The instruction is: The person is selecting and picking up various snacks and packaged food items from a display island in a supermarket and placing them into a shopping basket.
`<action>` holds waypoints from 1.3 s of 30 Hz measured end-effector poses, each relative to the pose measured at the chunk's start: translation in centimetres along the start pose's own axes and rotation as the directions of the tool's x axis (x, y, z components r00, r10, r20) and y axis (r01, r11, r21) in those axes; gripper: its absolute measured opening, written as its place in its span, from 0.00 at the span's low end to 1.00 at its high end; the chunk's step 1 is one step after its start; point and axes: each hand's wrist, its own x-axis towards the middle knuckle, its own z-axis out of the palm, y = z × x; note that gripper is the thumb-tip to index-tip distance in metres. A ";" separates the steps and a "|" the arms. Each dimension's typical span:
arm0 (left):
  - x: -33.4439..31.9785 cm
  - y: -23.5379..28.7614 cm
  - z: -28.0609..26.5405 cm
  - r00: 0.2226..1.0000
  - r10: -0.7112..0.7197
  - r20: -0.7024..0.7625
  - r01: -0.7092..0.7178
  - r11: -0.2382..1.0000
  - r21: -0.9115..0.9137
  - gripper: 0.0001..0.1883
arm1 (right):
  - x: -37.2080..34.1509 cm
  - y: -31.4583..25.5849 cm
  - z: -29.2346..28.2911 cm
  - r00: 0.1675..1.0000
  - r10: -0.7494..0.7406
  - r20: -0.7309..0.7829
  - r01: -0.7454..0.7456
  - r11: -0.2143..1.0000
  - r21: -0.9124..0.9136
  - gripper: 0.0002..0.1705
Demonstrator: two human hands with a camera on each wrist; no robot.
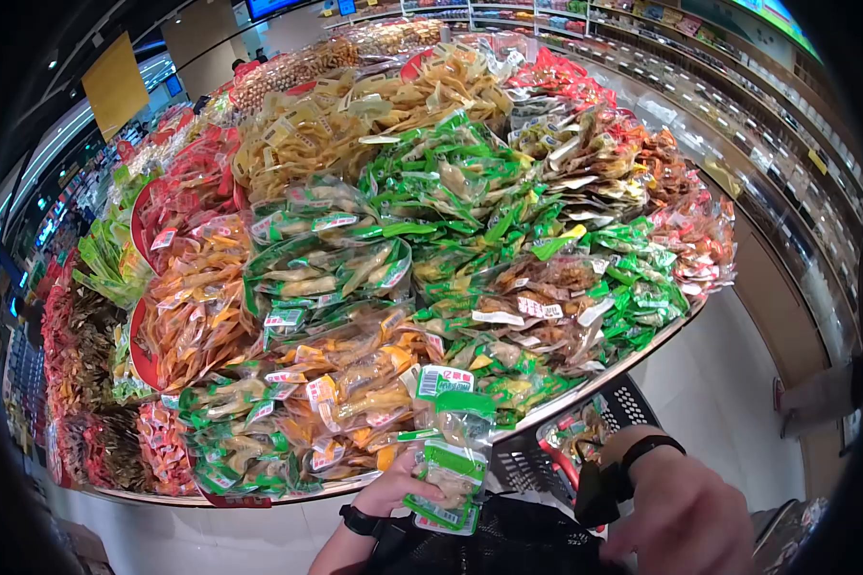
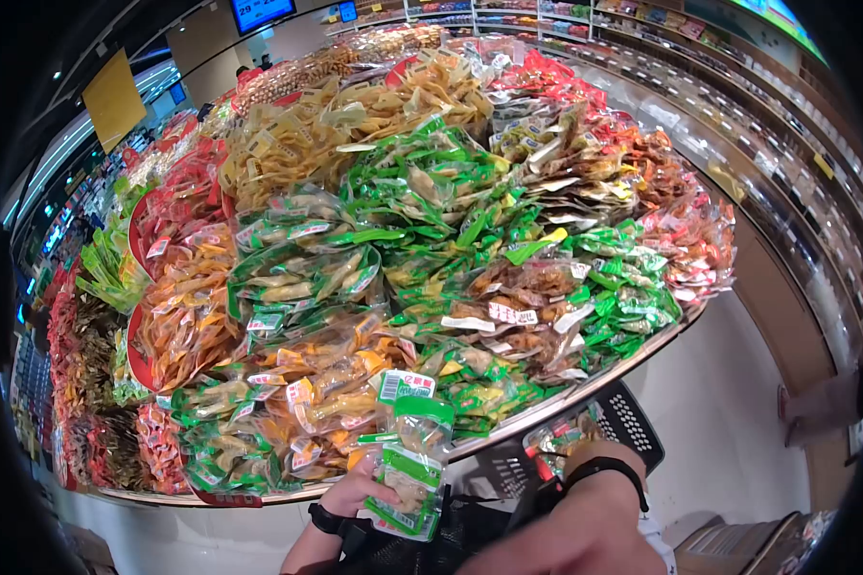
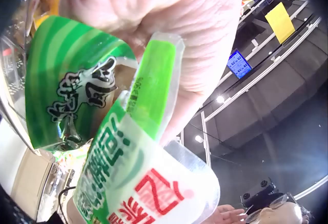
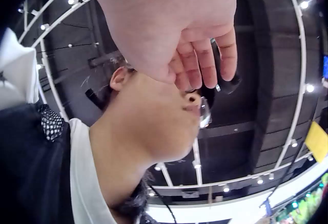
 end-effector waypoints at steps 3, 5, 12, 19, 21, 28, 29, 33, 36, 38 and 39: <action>-0.3 -0.5 0.1 1.000 0.023 0.008 -0.023 1.000 0.018 0.40 | 0.8 -0.2 1.9 0.962 -0.218 -0.163 0.252 0.940 0.229 0.07; -0.5 -0.7 -0.1 0.999 0.039 0.006 -0.039 0.999 0.022 0.40 | 0.7 -0.7 2.6 0.975 -0.096 -0.203 0.156 0.938 0.309 0.08; -1.7 -1.1 -0.9 1.000 0.026 -0.011 -0.026 0.999 -0.022 0.40 | 1.3 -1.1 3.8 0.956 0.045 -0.290 0.129 0.824 0.552 0.09; -2.8 -1.3 -1.1 0.993 0.114 -0.024 -0.114 0.993 0.032 0.38 | -0.4 2.8 5.7 0.884 -0.230 -0.407 0.403 0.816 0.414 0.10; -3.1 -1.4 -1.0 0.988 0.155 -0.010 -0.155 0.988 0.013 0.37 | -4.3 1.3 6.1 0.855 0.397 -0.333 -0.315 0.909 0.274 0.07; -2.2 -1.1 0.1 0.946 0.249 -0.209 -0.284 0.946 -0.158 0.33 | -16.9 5.4 6.5 0.397 0.916 -0.054 -0.888 0.368 -0.277 0.21; -1.9 -1.2 0.6 0.930 0.262 -0.258 -0.312 0.934 -0.173 0.32 | -17.6 4.9 6.8 0.359 0.933 -0.034 -0.910 0.342 -0.235 0.27; -0.5 -1.3 0.7 0.908 0.319 -0.273 -0.348 0.935 -0.063 0.29 | -19.2 4.0 7.9 0.263 0.962 -0.070 -0.960 0.253 -0.124 0.37; 0.2 -1.3 1.2 0.900 0.335 -0.279 -0.353 0.935 -0.018 0.30 | -18.3 3.5 7.6 0.181 0.980 -0.086 -0.979 0.171 -0.109 0.42; 0.6 -1.6 1.2 0.902 0.321 -0.290 -0.333 0.943 0.008 0.30 | -19.5 3.6 7.6 0.140 0.986 -0.089 -0.989 0.136 -0.048 0.42; 0.9 -1.7 1.1 0.897 0.321 -0.305 -0.325 0.945 0.038 0.30 | -20.3 3.7 7.4 0.112 0.990 -0.082 -0.993 0.114 0.013 0.42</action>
